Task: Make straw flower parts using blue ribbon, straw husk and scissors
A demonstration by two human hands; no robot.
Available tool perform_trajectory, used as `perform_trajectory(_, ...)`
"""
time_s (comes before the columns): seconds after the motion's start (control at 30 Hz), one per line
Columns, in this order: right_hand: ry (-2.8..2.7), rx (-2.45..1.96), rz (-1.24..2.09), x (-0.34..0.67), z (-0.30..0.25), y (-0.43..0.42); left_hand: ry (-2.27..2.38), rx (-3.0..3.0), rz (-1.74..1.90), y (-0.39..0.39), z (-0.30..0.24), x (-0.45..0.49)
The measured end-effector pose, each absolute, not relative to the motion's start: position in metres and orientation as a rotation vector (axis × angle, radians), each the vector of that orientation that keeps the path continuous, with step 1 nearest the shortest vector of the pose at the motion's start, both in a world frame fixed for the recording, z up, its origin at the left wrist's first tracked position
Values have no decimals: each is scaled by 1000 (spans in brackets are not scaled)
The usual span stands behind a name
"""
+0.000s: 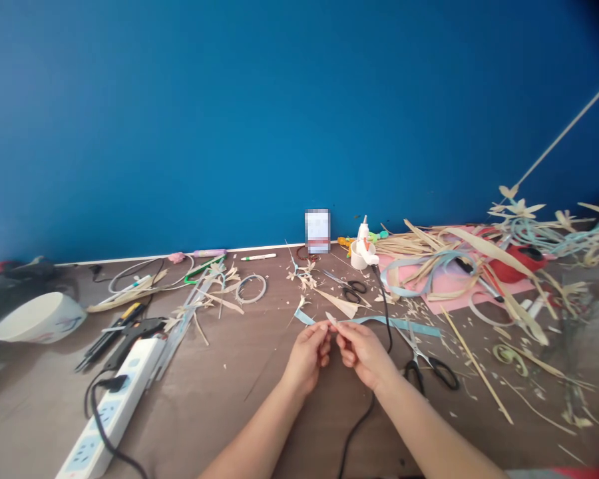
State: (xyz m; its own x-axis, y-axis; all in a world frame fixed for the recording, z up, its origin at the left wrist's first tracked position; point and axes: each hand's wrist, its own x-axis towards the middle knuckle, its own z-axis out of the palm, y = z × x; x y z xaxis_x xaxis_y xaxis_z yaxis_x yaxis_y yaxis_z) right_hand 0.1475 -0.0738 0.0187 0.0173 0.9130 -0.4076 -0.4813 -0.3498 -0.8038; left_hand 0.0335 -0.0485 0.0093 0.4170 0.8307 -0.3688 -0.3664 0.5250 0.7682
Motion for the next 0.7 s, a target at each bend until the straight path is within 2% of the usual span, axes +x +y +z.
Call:
perform_trajectory(0.2,-739,-1307,1560,141,24,-87,850,749,780,-54,13,33)
perform_trajectory(0.3,-880,-1450,1418,161,33,-99,861,753,786,-55,17,30)
perform_trajectory(0.47,-962,-1805,887,248,39,-134,849,799,734,-57,24,25)
perform_trajectory(0.53,-1167,-2297,330,285,29,-149,846,818,727,-59,25,26)
perform_trajectory(0.57,-1220,-2478,177,300,22,-155,844,835,728,-59,25,27)
perform_trajectory(0.7,-1317,-2684,59,331,-6,-171,854,871,717,-61,24,34)
